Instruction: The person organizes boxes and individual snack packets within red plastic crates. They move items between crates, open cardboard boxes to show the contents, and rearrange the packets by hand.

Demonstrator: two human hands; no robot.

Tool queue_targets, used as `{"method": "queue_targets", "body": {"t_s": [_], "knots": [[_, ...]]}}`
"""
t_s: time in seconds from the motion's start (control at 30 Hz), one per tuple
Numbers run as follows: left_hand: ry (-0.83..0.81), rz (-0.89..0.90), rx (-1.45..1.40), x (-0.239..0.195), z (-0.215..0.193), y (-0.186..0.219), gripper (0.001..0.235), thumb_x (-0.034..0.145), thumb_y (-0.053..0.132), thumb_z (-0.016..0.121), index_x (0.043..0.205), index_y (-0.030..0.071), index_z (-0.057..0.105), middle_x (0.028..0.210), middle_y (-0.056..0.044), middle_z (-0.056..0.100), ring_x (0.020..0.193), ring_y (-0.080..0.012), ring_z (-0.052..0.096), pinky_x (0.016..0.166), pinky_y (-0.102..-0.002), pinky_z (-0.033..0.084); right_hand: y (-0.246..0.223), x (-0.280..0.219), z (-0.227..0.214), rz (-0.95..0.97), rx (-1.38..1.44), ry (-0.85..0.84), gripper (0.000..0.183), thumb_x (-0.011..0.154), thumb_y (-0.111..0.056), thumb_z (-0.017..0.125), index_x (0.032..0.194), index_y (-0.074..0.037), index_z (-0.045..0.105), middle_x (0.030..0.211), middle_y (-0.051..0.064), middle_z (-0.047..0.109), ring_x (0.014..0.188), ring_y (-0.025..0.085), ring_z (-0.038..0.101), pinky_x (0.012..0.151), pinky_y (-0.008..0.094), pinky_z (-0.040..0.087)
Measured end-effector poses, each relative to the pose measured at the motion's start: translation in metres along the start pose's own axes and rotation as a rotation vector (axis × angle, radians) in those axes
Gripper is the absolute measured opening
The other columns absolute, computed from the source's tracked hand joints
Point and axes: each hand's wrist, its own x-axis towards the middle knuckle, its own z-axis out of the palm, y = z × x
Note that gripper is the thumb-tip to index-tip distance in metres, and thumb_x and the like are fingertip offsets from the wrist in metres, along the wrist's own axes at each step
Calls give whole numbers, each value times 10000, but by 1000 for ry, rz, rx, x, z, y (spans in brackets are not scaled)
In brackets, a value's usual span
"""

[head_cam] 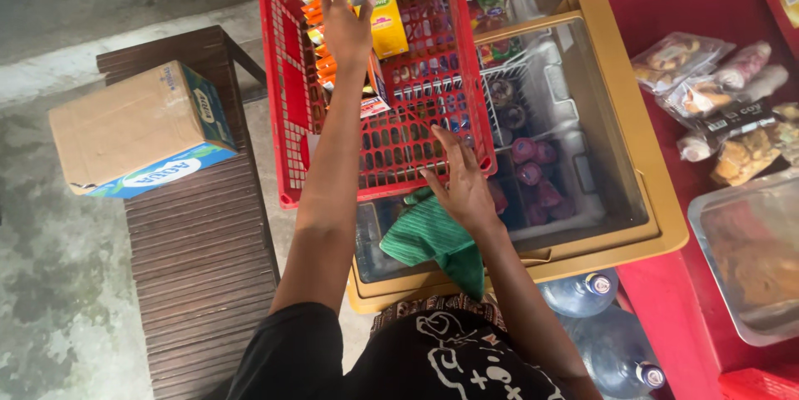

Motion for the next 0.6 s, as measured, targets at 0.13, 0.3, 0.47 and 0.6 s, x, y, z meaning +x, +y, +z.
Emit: {"method": "queue_targets", "body": {"t_s": [0.13, 0.3, 0.47, 0.6], "knots": [[52, 301, -98, -14, -3, 6, 423, 899, 220, 837, 1270, 144, 648, 1223, -51, 743, 1162, -245, 687, 941, -400, 579, -4, -3, -3, -32, 11, -10, 662, 950, -147, 720, 1524, -60, 401, 1486, 203, 530, 1371, 416, 524, 1117, 494, 450], [11, 173, -87, -22, -16, 11, 357, 828, 214, 870, 1103, 65, 696, 901, -115, 773, 660, -229, 692, 631, -374, 547, -10, -9, -10, -52, -6, 25, 646, 946, -137, 731, 1504, -49, 418, 1508, 211, 516, 1405, 423, 497, 1132, 483, 442], [12, 223, -156, -52, -34, 35, 309, 836, 165, 891, 969, 0, 666, 650, -117, 583, 567, -194, 464, 541, -338, 421, -10, -12, -24, -61, -65, 101, 626, 933, -114, 746, 1483, -43, 456, 1493, 204, 536, 1394, 410, 523, 1133, 488, 453], [-113, 190, -588, -73, -63, 61, 225, 913, 62, 809, 963, -7, 601, 795, 11, 601, 709, -43, 511, 591, -258, 438, -9, -19, -36, -15, 9, 197, 612, 939, -89, 756, 1476, -43, 465, 1500, 210, 537, 1361, 397, 566, 1065, 441, 531]]}}
